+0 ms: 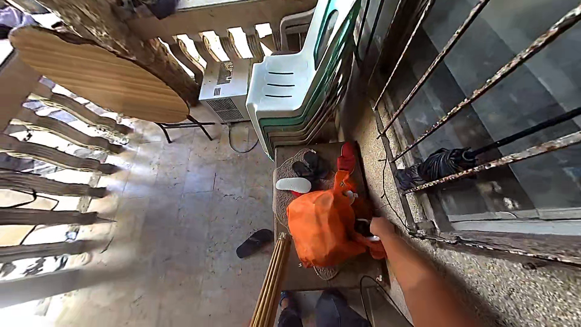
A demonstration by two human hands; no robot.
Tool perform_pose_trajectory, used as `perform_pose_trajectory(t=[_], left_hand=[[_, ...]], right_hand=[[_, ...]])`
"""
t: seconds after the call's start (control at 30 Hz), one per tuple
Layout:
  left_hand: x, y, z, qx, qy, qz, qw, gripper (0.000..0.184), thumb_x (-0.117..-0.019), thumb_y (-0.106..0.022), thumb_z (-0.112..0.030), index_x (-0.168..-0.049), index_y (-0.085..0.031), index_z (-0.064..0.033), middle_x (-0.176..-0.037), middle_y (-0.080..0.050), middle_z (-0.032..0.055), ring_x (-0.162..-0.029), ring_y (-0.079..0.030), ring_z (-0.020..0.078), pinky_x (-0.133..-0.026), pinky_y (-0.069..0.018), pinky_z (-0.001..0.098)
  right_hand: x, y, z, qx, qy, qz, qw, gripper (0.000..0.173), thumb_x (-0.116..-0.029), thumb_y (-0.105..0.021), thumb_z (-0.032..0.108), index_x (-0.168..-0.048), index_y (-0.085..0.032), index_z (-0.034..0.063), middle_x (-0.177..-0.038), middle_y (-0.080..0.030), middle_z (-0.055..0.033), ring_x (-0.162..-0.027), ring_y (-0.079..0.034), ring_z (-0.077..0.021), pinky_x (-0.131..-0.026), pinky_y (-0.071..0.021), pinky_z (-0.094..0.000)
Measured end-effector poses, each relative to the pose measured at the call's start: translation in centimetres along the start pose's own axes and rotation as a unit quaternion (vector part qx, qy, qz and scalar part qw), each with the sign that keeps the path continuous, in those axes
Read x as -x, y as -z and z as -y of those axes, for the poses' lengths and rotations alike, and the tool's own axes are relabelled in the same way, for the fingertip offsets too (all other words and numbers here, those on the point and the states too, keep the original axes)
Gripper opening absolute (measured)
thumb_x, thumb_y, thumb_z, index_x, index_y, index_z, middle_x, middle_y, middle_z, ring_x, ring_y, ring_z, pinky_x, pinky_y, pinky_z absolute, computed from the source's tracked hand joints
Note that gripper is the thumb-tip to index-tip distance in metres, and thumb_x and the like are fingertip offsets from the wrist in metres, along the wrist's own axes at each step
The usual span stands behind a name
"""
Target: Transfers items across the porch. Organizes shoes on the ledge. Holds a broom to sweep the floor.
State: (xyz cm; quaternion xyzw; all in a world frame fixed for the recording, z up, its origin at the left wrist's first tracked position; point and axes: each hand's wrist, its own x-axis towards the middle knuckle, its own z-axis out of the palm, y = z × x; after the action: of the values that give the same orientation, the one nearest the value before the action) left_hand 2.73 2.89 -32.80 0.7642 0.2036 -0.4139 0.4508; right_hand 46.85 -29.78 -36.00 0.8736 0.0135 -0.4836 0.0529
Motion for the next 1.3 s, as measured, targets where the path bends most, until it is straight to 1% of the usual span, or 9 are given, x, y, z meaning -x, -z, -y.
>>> perform_pose_trajectory(t=[0.07, 0.2, 0.4, 0.5, 0.67, 0.83, 1.03, 1.17, 1.3], left_hand=[[-2.0, 1.2, -6.2, 0.019, 0.191, 0.044, 0.980, 0.047, -0.1107, -0.047, -0.032, -0.152, -0.048, -0.0086, -0.149, -0.056, 0.0156, -0.138, -0.054, 0.0310, -0.119, -0.0365, 0.0503], [-5.6, 1.3, -11.1, 0.030, 0.011, -0.047, 0.998, 0.056, -0.1036, -0.060, -0.038, -0.150, -0.050, -0.0085, -0.143, -0.060, 0.0183, -0.124, -0.064, 0.0319, -0.108, -0.0504, 0.0508], [-8.9, -0.1, -22.4, -0.186, -0.212, -0.088, 0.955, 0.069, -0.0941, -0.069, -0.039, -0.157, -0.044, -0.0264, -0.167, -0.034, 0.0026, -0.146, -0.044, 0.0287, -0.117, -0.0356, 0.0542], [-10.5, 0.0, -23.3, -0.286, -0.125, 0.007, 0.950, 0.078, -0.0926, -0.072, -0.033, -0.161, -0.035, -0.0267, -0.166, -0.033, 0.0096, -0.144, -0.042, 0.0393, -0.114, -0.0329, 0.0651], [-9.9, 2.3, -20.7, -0.381, -0.013, 0.045, 0.923, 0.057, -0.0980, -0.052, 0.003, -0.154, -0.041, -0.0005, -0.163, -0.036, 0.0162, -0.153, -0.028, 0.0384, -0.121, -0.0158, 0.0667], [-9.9, 2.6, -22.5, -0.404, -0.012, 0.025, 0.914, 0.058, -0.0984, -0.049, 0.004, -0.155, -0.039, -0.0025, -0.155, -0.044, 0.0193, -0.146, -0.036, 0.0372, -0.120, -0.0205, 0.0627], [-11.9, -0.9, -21.7, -0.365, -0.166, 0.087, 0.912, 0.071, -0.0934, -0.060, 0.006, -0.159, -0.037, -0.0101, -0.172, -0.019, 0.0073, -0.157, -0.017, 0.0369, -0.122, -0.0069, 0.0680], [-15.2, -1.8, -20.7, -0.403, -0.125, 0.052, 0.905, 0.092, -0.0878, -0.067, 0.005, -0.165, -0.022, -0.0182, -0.162, -0.037, 0.0199, -0.148, -0.034, 0.0421, -0.117, -0.0250, 0.0626], [-14.5, -0.3, -22.3, -0.411, -0.048, 0.041, 0.909, 0.035, -0.0981, -0.049, 0.006, -0.132, -0.059, 0.0064, -0.136, -0.059, 0.0258, -0.136, -0.047, 0.0430, -0.119, -0.0285, 0.0559]], right_hand=[[2.7, 2.3, 1.4, 0.044, 0.027, 0.045, 0.998, 0.040, -0.0976, -0.059, 0.022, -0.122, -0.066, -0.0085, -0.136, -0.061, -0.0262, -0.130, -0.058, -0.0399, -0.103, -0.0470, -0.0619], [9.8, 4.5, 5.1, 0.099, 0.049, 0.051, 0.993, 0.037, -0.0944, -0.059, 0.026, -0.112, -0.070, -0.0041, -0.129, -0.066, -0.0216, -0.123, -0.063, -0.0365, -0.097, -0.0508, -0.0600], [15.0, 0.2, 6.7, 0.064, 0.105, 0.132, 0.984, 0.038, -0.0970, -0.060, 0.026, -0.114, -0.068, -0.0069, -0.129, -0.065, -0.0249, -0.124, -0.061, -0.0384, -0.101, -0.0487, -0.0608], [11.1, -6.2, 6.0, 0.043, 0.132, 0.160, 0.977, 0.045, -0.0973, -0.060, 0.031, -0.121, -0.068, -0.0059, -0.132, -0.064, -0.0249, -0.126, -0.060, -0.0395, -0.104, -0.0466, -0.0631], [4.9, -12.1, 4.5, 0.013, 0.085, 0.082, 0.993, 0.047, -0.0966, -0.063, 0.028, -0.131, -0.063, -0.0042, -0.138, -0.061, -0.0254, -0.128, -0.059, -0.0410, -0.103, -0.0482, -0.0628], [4.9, -10.8, 4.2, -0.024, 0.206, -0.067, 0.976, 0.043, -0.1023, -0.056, 0.027, -0.140, -0.060, 0.0065, -0.149, -0.053, -0.0186, -0.141, -0.047, -0.0366, -0.113, -0.0413, -0.0565], [6.4, -7.9, 6.8, 0.001, 0.320, -0.155, 0.935, 0.046, -0.0976, -0.058, 0.014, -0.143, -0.059, 0.0100, -0.152, -0.050, -0.0184, -0.148, -0.037, -0.0384, -0.120, -0.0314, -0.0551], [6.8, -6.2, 9.0, -0.031, 0.400, -0.272, 0.875, 0.066, -0.0920, -0.055, -0.001, -0.153, -0.051, 0.0242, -0.155, -0.050, -0.0130, -0.147, -0.039, -0.0401, -0.117, -0.0345, -0.0601], [6.5, -2.4, 10.6, -0.072, 0.412, -0.221, 0.881, 0.069, -0.0930, -0.060, 0.003, -0.158, -0.037, 0.0069, -0.163, -0.037, -0.0168, -0.148, -0.040, -0.0326, -0.122, -0.0346, -0.0455]])
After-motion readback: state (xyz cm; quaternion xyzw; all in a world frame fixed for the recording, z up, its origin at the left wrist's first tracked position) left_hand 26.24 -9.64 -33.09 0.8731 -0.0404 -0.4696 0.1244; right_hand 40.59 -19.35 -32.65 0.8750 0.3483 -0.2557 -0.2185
